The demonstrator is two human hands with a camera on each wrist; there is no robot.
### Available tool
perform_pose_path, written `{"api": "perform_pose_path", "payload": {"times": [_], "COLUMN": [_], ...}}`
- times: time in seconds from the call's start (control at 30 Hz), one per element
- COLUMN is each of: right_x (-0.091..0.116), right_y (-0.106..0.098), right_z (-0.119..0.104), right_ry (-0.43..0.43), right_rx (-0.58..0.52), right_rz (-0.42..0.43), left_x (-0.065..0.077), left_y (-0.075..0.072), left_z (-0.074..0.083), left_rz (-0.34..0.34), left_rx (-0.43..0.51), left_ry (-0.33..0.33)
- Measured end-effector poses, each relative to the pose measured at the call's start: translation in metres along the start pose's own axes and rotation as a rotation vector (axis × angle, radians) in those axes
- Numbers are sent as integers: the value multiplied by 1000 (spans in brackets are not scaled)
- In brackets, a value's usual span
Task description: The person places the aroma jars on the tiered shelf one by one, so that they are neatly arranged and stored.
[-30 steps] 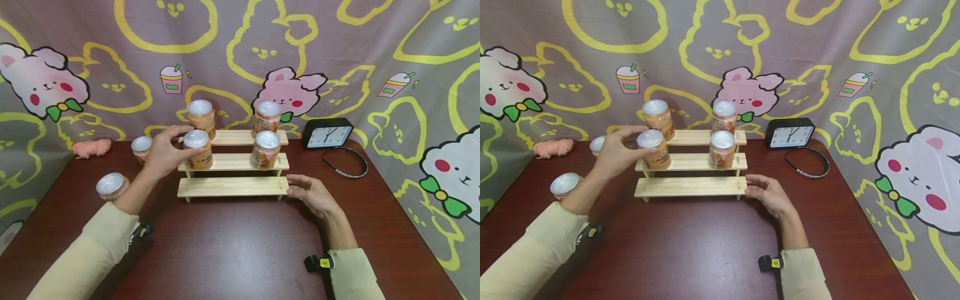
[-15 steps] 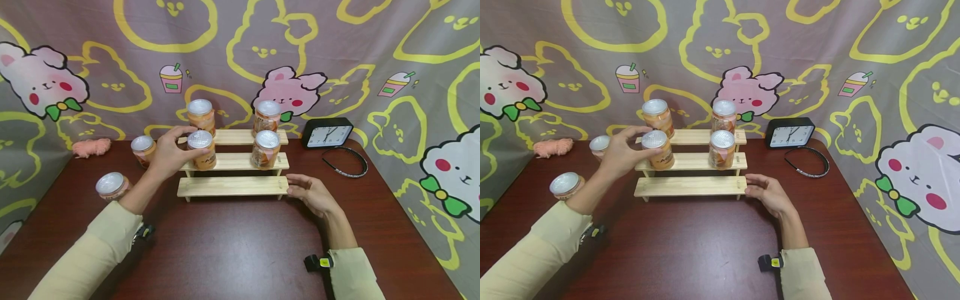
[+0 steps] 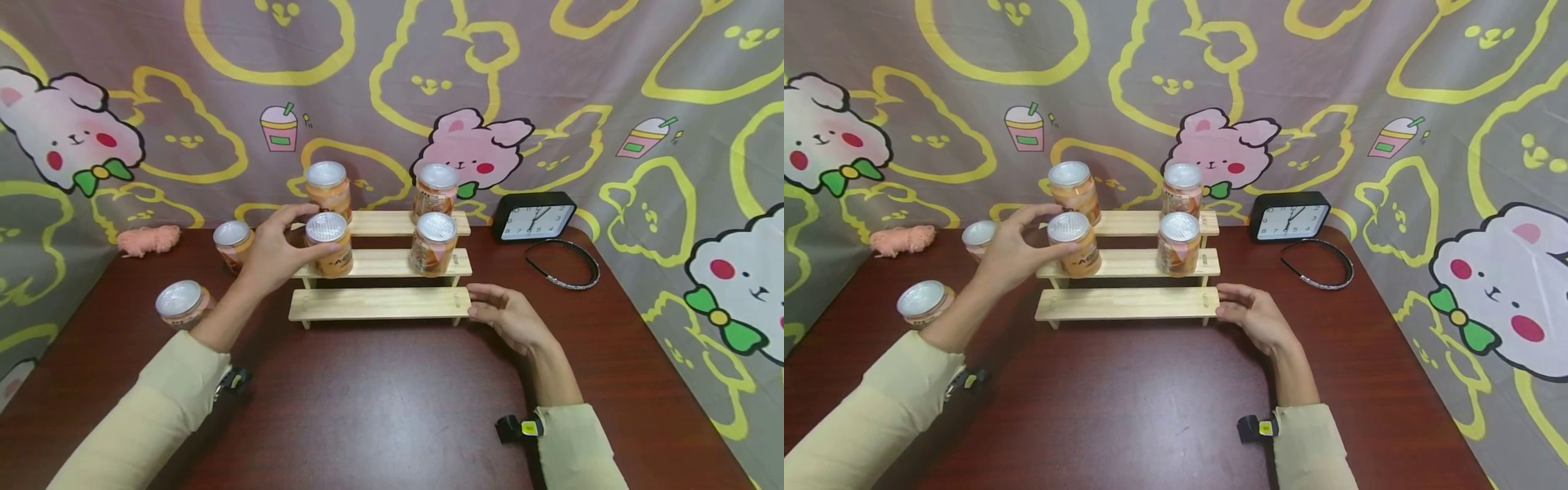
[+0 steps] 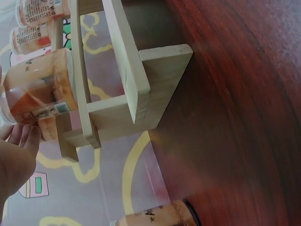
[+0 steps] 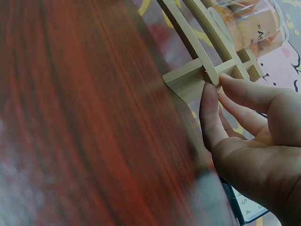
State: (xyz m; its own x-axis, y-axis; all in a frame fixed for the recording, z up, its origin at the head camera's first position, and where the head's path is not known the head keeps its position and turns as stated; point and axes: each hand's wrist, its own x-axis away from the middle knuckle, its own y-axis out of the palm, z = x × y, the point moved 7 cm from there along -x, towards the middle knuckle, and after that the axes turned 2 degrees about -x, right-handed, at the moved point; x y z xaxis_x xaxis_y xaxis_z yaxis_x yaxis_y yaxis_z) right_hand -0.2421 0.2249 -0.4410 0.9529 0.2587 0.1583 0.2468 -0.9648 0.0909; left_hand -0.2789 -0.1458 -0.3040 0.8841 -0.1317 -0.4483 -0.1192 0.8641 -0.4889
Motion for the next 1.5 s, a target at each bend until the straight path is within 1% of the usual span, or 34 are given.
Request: {"api": "perform_pose_path", "payload": {"times": [0.13,0.2,0.33,0.43,0.6,0.7,0.8,1.03,1.2,1.4,1.5], "right_x": [1,2,2,2,2,3,3,2,2,2,1], "right_y": [-1,-1,-2,-1,-1,-2,-2,-3,-3,-2,-2], "right_z": [1,1,1,1,2,2,2,3,3,2,1], "right_ry": [0,-1,-2,1,2,6,6,2,9,4,2], "right_rx": [2,4,4,-3,-3,9,13,5,11,12,10], "right_rz": [3,3,9,10,7,8,8,11,9,3,3], "left_x": [2,3,7,10,17,23,29,42,53,63,69], "left_y": [-5,-9,-17,-25,-47,-61,-71,-93,-107,-121,-126], "left_z": [-4,-6,-11,-15,-20,-25,-30,-44,-55,-70,-76], "left_rz": [-26,-36,-58,-62,-20,11,22,36,19,26,23], "left_rx": [87,98,67,20,-12,0,-4,-33,-70,-59,-50], "left_ry": [-27,-47,-96,-142,-207,-251,-282,-287,-306,-302,-286]}}
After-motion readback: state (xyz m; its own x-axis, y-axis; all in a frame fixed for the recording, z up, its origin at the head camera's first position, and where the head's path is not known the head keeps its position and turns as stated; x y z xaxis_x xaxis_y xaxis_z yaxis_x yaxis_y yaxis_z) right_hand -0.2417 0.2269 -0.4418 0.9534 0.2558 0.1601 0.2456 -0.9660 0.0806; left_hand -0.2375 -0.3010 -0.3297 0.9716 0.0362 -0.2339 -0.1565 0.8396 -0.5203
